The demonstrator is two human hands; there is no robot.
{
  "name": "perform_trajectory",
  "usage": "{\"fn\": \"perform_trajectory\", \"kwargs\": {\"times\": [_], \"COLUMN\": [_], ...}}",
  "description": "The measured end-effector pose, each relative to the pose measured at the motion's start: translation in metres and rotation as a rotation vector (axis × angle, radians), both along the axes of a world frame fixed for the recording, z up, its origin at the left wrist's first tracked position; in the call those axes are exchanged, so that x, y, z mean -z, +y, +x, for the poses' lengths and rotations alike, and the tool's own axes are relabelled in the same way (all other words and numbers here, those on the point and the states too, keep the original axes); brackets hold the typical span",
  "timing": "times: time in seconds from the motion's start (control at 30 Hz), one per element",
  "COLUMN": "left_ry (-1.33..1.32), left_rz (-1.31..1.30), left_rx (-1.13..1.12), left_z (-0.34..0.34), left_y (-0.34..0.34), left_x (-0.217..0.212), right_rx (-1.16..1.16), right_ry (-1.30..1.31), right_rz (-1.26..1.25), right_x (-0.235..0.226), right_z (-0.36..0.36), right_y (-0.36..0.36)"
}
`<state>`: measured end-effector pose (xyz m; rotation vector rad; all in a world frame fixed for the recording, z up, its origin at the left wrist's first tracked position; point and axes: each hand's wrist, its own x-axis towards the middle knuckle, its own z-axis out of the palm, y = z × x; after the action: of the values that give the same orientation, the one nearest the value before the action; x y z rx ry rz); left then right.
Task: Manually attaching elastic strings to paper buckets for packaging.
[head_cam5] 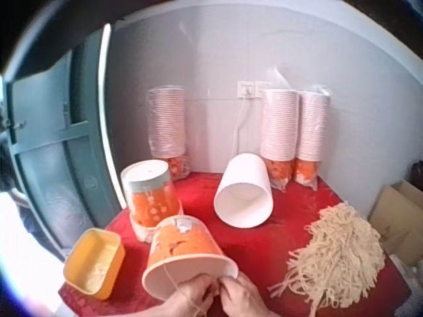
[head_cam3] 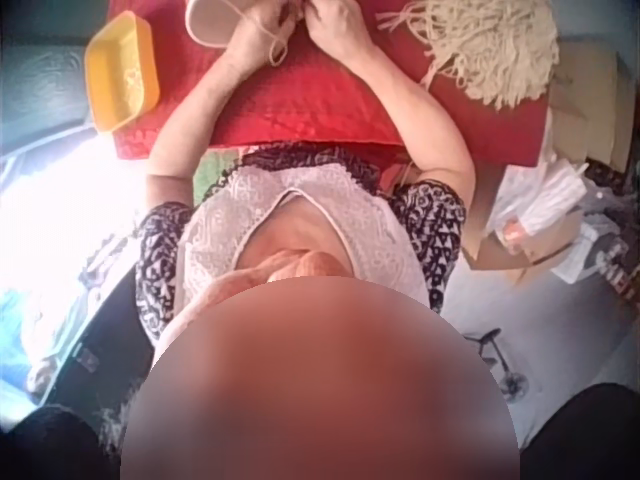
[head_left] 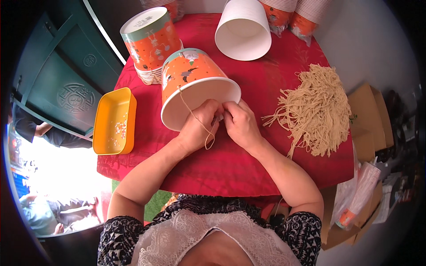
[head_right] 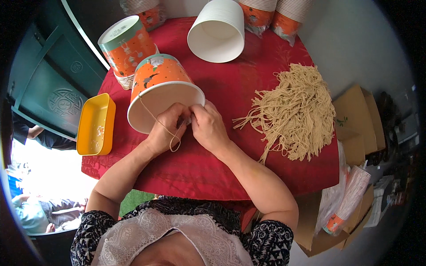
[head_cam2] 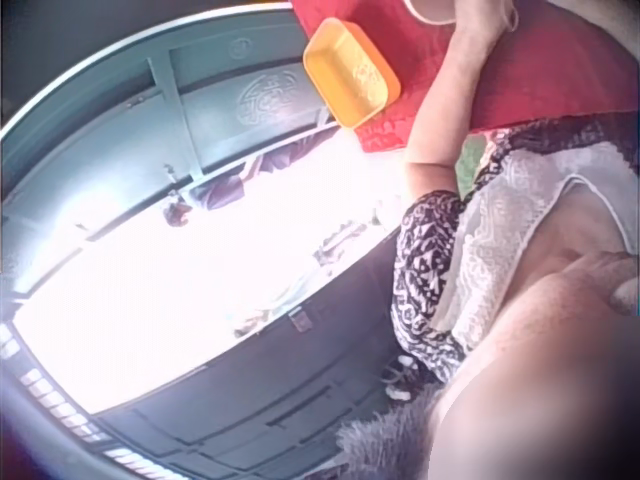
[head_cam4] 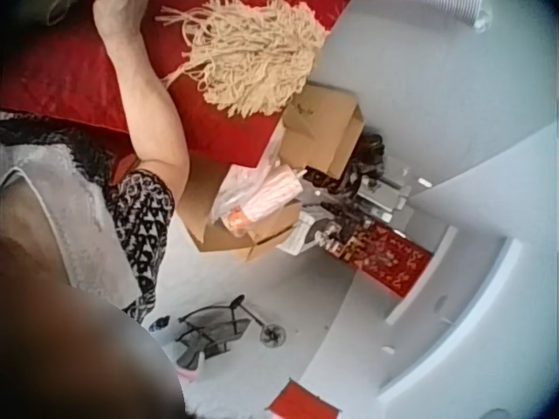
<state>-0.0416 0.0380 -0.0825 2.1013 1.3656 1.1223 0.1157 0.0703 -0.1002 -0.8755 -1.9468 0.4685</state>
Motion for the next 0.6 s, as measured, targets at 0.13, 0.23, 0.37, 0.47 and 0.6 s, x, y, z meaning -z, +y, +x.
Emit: {"fn": "perform_trajectory", "kwargs": {"times": [0.13, 0.23, 0.37, 0.47, 0.6], "left_ry": [0.176, 0.306, 0.389, 0.287, 0.247], "left_rz": [0.212, 0.204, 0.204, 0.219, 0.295], "left_rx": [-0.034, -0.099, -0.142, -0.136, -0.093], "left_z": [-0.001, 0.0, 0.002, -0.004, -0.002], "left_y": [0.001, -0.001, 0.001, -0.001, -0.001], "left_x": [0.001, 0.005, 0.01, 0.011, 0.009], "right_rx": [-0.011, 0.003, 0.013, -0.025, -0.044], "right_ry": [-0.002, -0.007, -0.003, -0.001, 0.038], "right_rz": [-0.016, -0.025, -0.02, 0.003, -0.021], "right_x": [0.003, 0.001, 0.001, 0.002, 0.0], "right_z": [-0.002, -0.001, 0.003, -0.003, 0.002], "right_y": [0.002, 0.002, 0.002, 0.002, 0.003]}}
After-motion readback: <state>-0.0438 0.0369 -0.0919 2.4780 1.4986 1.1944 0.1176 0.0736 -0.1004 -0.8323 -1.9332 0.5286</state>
